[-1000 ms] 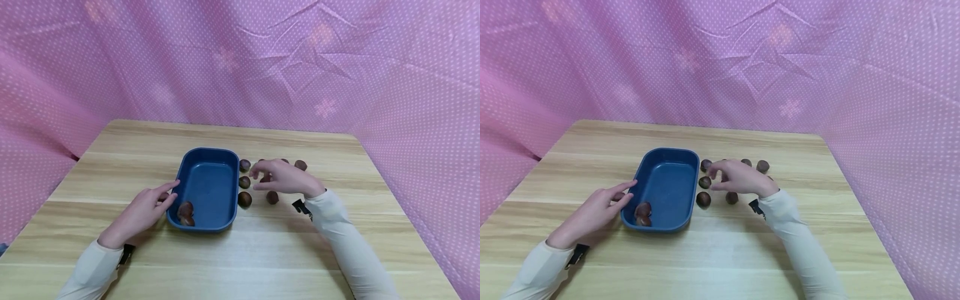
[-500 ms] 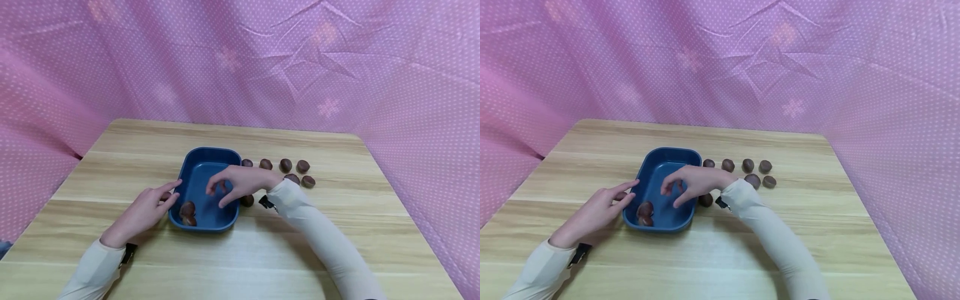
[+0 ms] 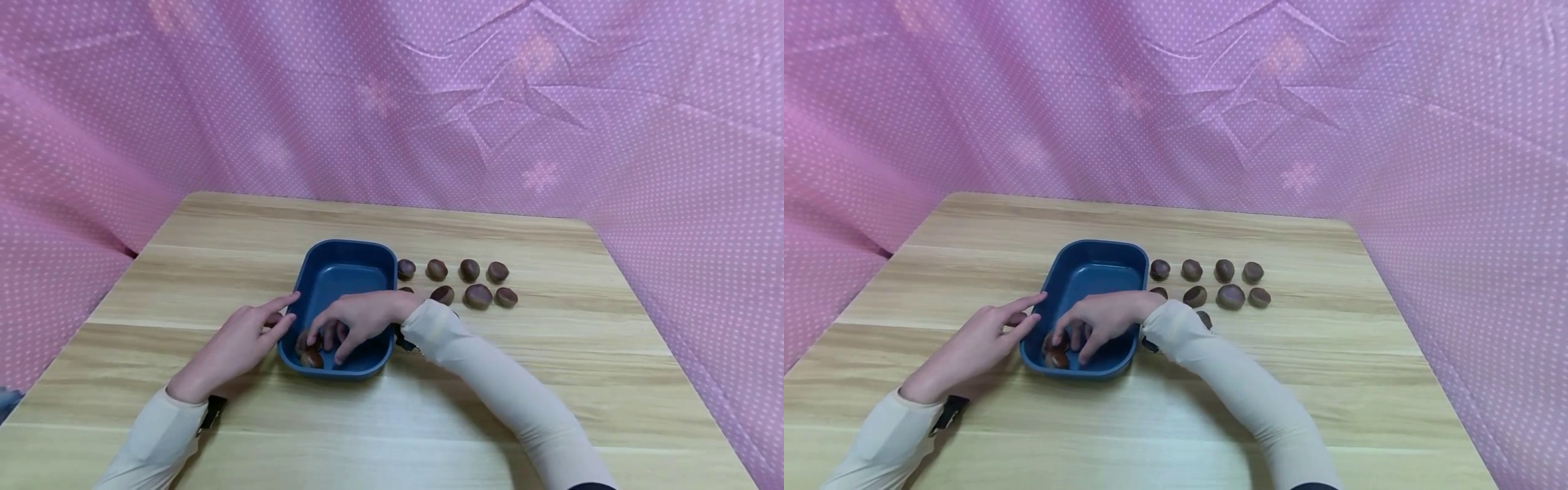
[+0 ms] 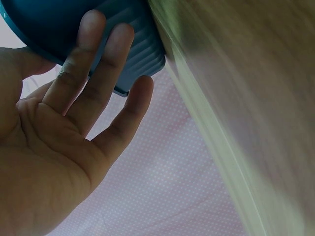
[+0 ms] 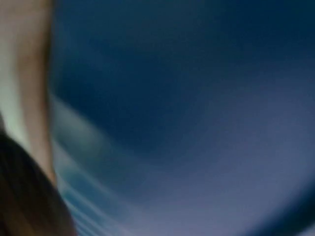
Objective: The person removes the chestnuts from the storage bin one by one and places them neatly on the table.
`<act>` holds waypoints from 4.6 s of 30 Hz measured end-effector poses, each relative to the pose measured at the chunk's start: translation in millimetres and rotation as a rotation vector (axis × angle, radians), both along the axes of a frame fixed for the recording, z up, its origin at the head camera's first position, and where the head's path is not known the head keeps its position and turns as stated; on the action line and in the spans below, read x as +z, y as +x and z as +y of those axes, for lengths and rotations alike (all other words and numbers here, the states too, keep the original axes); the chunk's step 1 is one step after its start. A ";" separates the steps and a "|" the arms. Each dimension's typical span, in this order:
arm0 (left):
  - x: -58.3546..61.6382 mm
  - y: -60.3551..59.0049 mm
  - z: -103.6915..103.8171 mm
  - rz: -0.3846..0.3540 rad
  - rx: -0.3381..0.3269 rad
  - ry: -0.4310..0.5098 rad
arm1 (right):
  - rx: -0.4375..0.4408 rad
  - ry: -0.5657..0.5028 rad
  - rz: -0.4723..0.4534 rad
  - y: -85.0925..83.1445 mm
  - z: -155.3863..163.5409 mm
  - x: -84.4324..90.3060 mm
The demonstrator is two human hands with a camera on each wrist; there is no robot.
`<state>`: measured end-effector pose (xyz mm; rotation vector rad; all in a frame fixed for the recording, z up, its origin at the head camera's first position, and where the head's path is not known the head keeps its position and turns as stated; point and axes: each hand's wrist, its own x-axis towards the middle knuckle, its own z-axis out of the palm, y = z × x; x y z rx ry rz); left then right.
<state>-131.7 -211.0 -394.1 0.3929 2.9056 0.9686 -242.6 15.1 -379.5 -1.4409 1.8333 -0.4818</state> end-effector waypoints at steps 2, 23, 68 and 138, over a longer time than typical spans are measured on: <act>0.0 -0.2 0.3 0.004 -0.004 0.001 | 0.008 0.001 0.005 2.8 -1.5 -2.5; 4.6 0.2 1.3 -0.018 -0.001 0.006 | 0.109 -0.089 0.100 14.8 -11.5 -10.8; 3.5 5.7 5.9 0.026 0.014 -0.021 | -0.408 -0.246 0.341 14.1 176.0 29.6; 6.7 8.5 8.3 -0.023 0.023 -0.008 | -0.569 0.116 0.355 9.0 253.8 15.3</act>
